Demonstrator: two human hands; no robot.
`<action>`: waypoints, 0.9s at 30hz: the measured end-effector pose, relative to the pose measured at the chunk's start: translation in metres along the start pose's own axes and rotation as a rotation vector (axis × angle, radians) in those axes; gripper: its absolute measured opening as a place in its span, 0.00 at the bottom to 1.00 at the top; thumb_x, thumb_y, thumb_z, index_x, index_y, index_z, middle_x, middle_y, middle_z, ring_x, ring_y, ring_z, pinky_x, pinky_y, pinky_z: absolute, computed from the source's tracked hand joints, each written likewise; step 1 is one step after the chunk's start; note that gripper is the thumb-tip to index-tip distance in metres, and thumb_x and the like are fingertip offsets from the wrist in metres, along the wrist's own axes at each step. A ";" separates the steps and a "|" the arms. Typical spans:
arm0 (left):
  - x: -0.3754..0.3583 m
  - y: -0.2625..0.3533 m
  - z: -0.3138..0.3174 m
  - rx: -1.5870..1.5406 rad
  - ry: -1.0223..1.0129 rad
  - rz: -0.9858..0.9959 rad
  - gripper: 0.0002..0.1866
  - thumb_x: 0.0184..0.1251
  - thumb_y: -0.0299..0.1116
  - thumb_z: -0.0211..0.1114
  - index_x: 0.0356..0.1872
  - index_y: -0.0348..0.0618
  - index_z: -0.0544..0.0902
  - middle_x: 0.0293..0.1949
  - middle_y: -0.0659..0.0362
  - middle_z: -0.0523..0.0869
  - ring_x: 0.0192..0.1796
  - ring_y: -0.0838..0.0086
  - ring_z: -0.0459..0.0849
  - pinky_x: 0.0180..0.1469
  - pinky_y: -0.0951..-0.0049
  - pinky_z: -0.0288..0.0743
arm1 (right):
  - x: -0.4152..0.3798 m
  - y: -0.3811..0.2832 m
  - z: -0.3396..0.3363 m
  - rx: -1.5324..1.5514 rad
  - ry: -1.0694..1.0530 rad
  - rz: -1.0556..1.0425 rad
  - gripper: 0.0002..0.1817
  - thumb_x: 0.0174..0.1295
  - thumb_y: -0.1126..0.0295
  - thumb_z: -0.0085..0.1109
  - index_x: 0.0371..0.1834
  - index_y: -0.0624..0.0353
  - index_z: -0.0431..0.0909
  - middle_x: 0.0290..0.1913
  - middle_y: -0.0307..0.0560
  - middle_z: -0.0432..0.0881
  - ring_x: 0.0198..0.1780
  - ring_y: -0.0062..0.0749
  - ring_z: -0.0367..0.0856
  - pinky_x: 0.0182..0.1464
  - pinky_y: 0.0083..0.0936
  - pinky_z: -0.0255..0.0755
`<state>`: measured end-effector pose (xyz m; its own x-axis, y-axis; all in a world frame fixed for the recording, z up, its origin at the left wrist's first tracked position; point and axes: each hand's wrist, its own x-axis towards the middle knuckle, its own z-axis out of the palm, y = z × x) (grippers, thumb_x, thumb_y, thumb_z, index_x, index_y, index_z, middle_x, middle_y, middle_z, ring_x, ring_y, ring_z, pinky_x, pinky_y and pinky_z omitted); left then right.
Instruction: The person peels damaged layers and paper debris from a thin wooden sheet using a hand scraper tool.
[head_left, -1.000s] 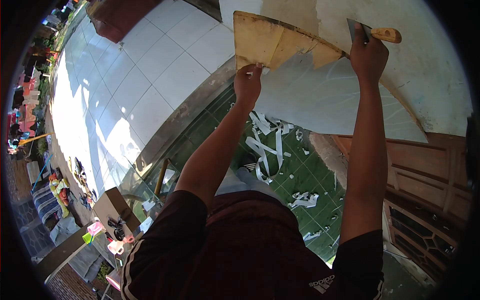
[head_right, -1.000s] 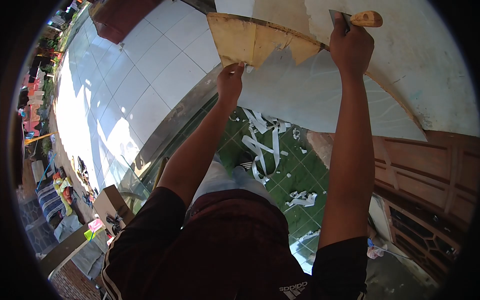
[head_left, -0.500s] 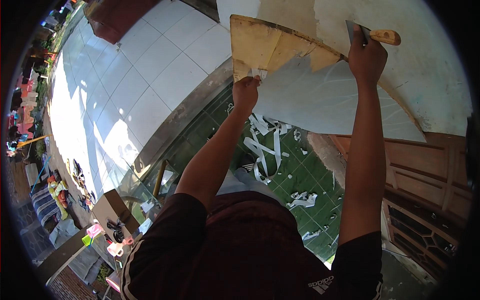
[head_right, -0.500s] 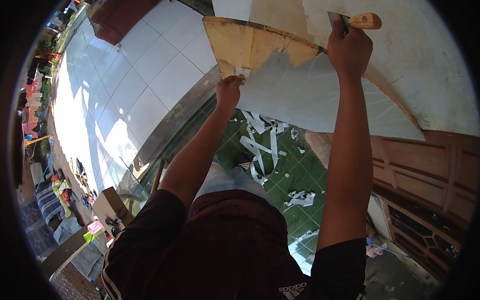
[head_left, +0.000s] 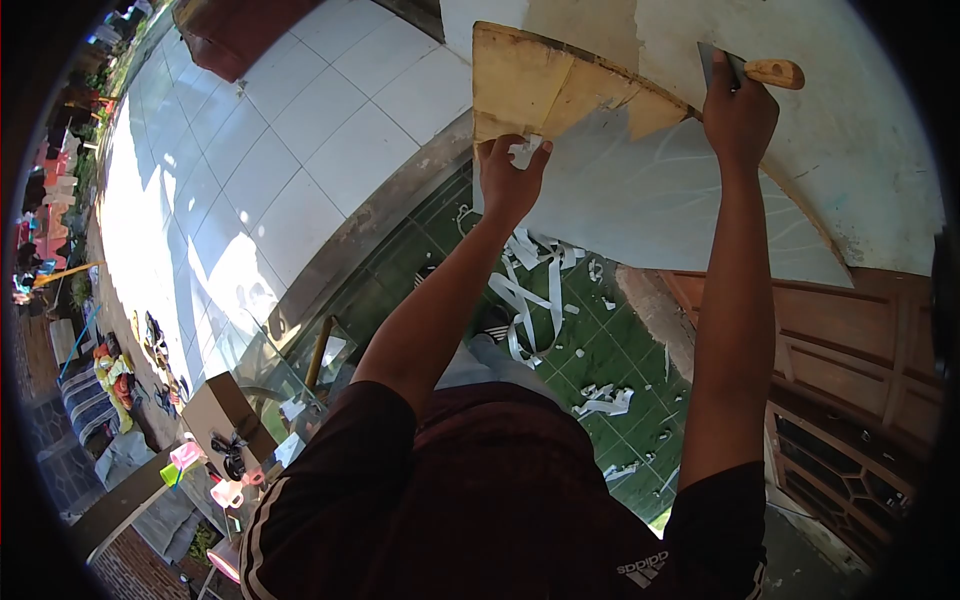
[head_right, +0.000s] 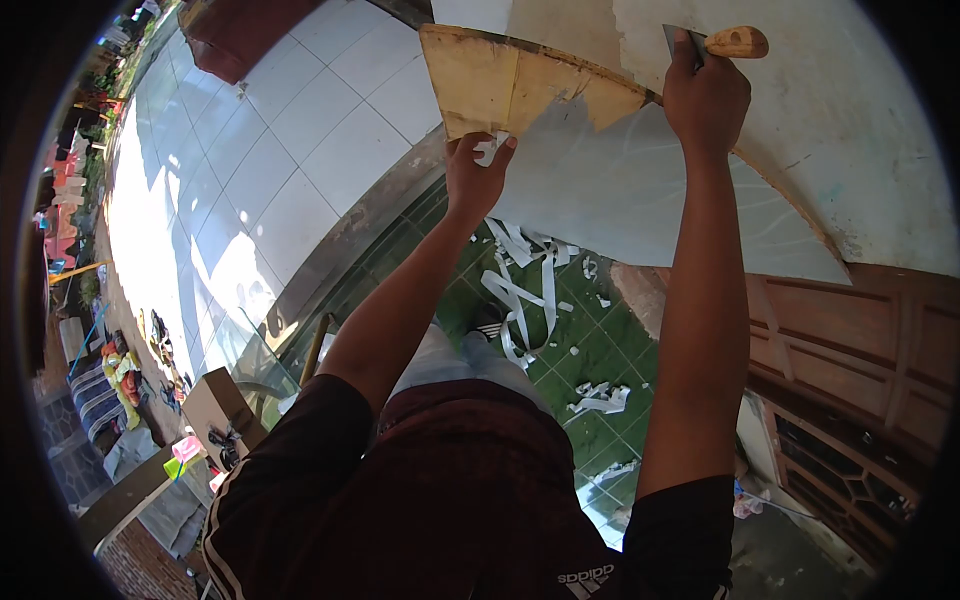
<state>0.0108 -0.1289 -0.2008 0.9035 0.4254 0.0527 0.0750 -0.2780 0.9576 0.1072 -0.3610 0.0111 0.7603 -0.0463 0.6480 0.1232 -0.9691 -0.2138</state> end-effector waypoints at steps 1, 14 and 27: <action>0.005 -0.002 0.006 -0.015 0.019 -0.060 0.17 0.69 0.42 0.78 0.48 0.39 0.89 0.58 0.50 0.82 0.52 0.60 0.86 0.56 0.59 0.81 | 0.001 -0.001 -0.001 -0.002 0.001 -0.001 0.30 0.79 0.46 0.57 0.39 0.65 0.91 0.34 0.59 0.91 0.39 0.57 0.91 0.47 0.45 0.82; -0.013 -0.043 0.004 0.091 0.035 -0.070 0.12 0.68 0.41 0.76 0.38 0.41 0.94 0.47 0.49 0.83 0.50 0.55 0.85 0.56 0.58 0.77 | 0.001 0.000 0.000 -0.009 0.057 -0.041 0.25 0.77 0.49 0.59 0.37 0.62 0.91 0.33 0.56 0.91 0.38 0.55 0.92 0.46 0.46 0.83; 0.047 -0.010 -0.051 0.085 0.014 0.195 0.41 0.66 0.37 0.77 0.77 0.38 0.69 0.68 0.43 0.80 0.68 0.48 0.83 0.70 0.52 0.77 | -0.075 -0.051 -0.035 0.578 0.356 -0.262 0.08 0.71 0.73 0.71 0.49 0.62 0.90 0.43 0.51 0.93 0.41 0.42 0.92 0.45 0.31 0.84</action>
<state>0.0314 -0.0622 -0.1937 0.8983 0.3686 0.2393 -0.0647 -0.4277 0.9016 0.0213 -0.3170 -0.0010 0.4184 -0.0017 0.9083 0.6645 -0.6811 -0.3074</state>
